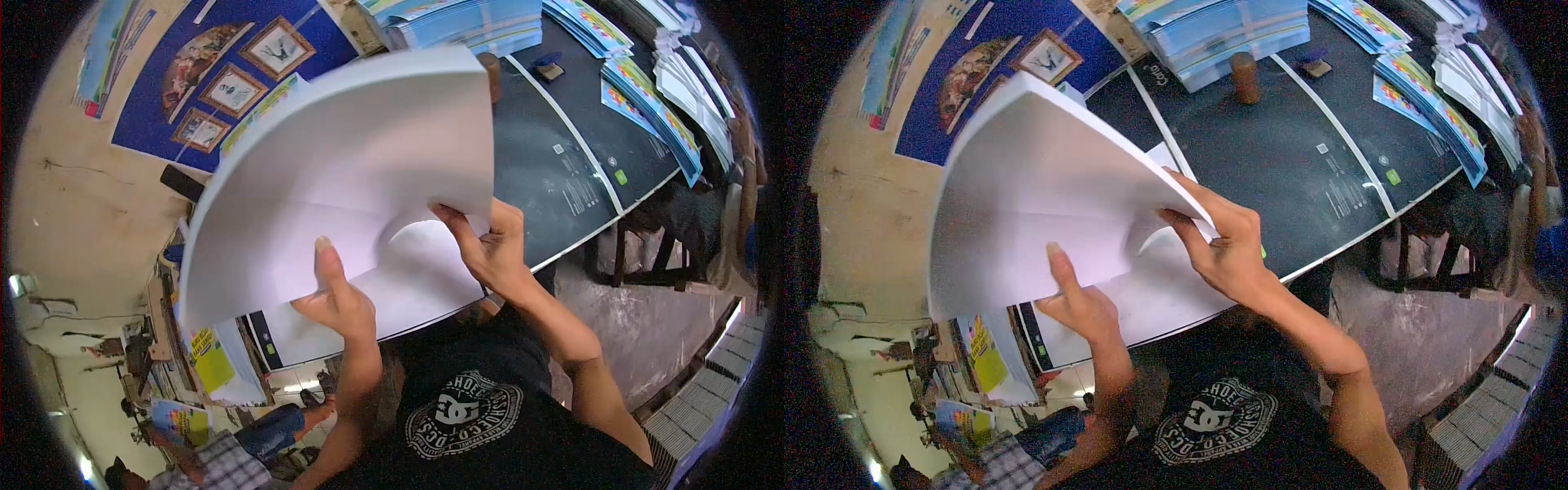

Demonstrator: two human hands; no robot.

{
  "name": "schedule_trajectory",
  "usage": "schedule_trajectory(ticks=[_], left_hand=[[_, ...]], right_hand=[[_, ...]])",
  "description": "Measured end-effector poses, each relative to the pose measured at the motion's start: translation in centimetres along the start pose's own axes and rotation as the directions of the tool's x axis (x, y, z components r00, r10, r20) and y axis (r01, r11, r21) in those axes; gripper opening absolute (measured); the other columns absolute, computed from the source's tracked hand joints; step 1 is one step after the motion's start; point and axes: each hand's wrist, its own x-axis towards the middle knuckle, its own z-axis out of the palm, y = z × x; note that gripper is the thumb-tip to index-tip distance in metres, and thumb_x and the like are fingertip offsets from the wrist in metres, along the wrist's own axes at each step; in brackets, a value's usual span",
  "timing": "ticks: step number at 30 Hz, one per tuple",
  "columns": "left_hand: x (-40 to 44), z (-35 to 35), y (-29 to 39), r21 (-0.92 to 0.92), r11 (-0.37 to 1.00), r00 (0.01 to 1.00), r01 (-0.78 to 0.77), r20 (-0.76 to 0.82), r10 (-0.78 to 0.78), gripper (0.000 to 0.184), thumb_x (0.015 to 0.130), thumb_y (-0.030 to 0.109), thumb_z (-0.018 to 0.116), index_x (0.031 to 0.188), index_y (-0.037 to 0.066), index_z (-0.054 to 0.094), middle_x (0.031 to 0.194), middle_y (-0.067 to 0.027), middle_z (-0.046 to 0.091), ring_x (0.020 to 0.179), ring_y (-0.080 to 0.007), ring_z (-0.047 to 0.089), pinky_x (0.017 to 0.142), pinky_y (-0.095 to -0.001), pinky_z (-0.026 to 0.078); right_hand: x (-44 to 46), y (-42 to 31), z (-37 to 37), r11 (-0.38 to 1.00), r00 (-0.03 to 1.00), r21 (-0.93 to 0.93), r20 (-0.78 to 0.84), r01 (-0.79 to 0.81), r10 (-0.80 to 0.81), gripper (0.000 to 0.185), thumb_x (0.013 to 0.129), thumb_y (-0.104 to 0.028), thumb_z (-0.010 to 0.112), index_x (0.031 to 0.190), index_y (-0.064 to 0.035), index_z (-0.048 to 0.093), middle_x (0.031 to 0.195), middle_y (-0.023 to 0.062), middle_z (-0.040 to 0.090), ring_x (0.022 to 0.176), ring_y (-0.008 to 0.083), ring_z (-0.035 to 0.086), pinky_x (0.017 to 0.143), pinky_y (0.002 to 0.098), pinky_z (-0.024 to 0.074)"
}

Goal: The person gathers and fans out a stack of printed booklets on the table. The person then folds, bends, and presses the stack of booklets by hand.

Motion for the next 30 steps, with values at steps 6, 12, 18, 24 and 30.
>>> schedule_trajectory(ticks=[6,12,18,24,30], left_hand=[[0.0,-2.5,-4.4,0.200,0.980,0.979,0.019,0.194,-0.058,0.031,0.087,0.005,0.079,0.112,-0.006,0.064,0.107,-0.0108,0.068,0.096,-0.0180,0.064,0.091,-0.0339,0.051],[1.0,-4.1,-5.0,0.061,0.993,0.962,0.100,0.249,-0.112,0.024,0.082,0.003,0.083,0.101,-0.004,0.069,0.095,-0.0075,0.070,0.086,-0.0164,0.065,0.084,-0.0318,0.053],[0.5,-4.1,-4.7,0.099,0.985,0.960,0.139,0.232,-0.158,0.030,0.085,0.005,0.081,0.108,-0.007,0.066,0.101,-0.0091,0.069,0.092,-0.0160,0.063,0.087,-0.0327,0.053],[-0.2,-2.4,-2.7,0.145,0.983,0.983,0.116,0.123,-0.134,0.033,0.090,0.005,0.077,0.113,-0.011,0.062,0.108,-0.0115,0.066,0.099,-0.0176,0.063,0.091,-0.0339,0.052],[-0.9,-1.2,-2.5,0.137,0.990,0.995,-0.020,0.097,0.007,0.026,0.091,0.004,0.074,0.109,-0.011,0.062,0.105,-0.0111,0.067,0.095,-0.0162,0.063,0.087,-0.0327,0.053]], right_hand=[[-1.9,6.3,-1.0,0.934,0.926,0.117,0.219,-0.338,0.308,0.020,0.094,-0.015,0.074,0.107,-0.0009,0.076,0.091,0.0058,0.077,0.085,0.0096,0.066,0.078,0.0282,0.0535],[-0.4,6.0,-2.9,0.916,0.875,0.161,0.393,-0.368,0.282,0.024,0.091,-0.019,0.077,0.105,0.0011,0.077,0.092,0.0051,0.077,0.086,0.0105,0.066,0.080,0.0294,0.0533],[0.5,4.6,-1.9,0.901,0.859,0.152,0.401,-0.405,0.318,0.022,0.094,-0.018,0.075,0.104,0.0015,0.077,0.094,0.0059,0.077,0.089,0.0102,0.066,0.082,0.0284,0.0529],[-0.7,3.0,-0.8,0.979,0.974,0.117,0.175,-0.166,0.144,0.016,0.096,-0.014,0.072,0.103,-0.0002,0.077,0.086,0.0055,0.077,0.077,0.0080,0.064,0.071,0.0279,0.0521],[0.2,2.1,-0.5,0.990,0.994,0.102,0.064,-0.098,0.092,0.013,0.097,-0.010,0.070,0.100,0.0009,0.075,0.087,0.0057,0.075,0.079,0.0096,0.064,0.074,0.0271,0.0511]])
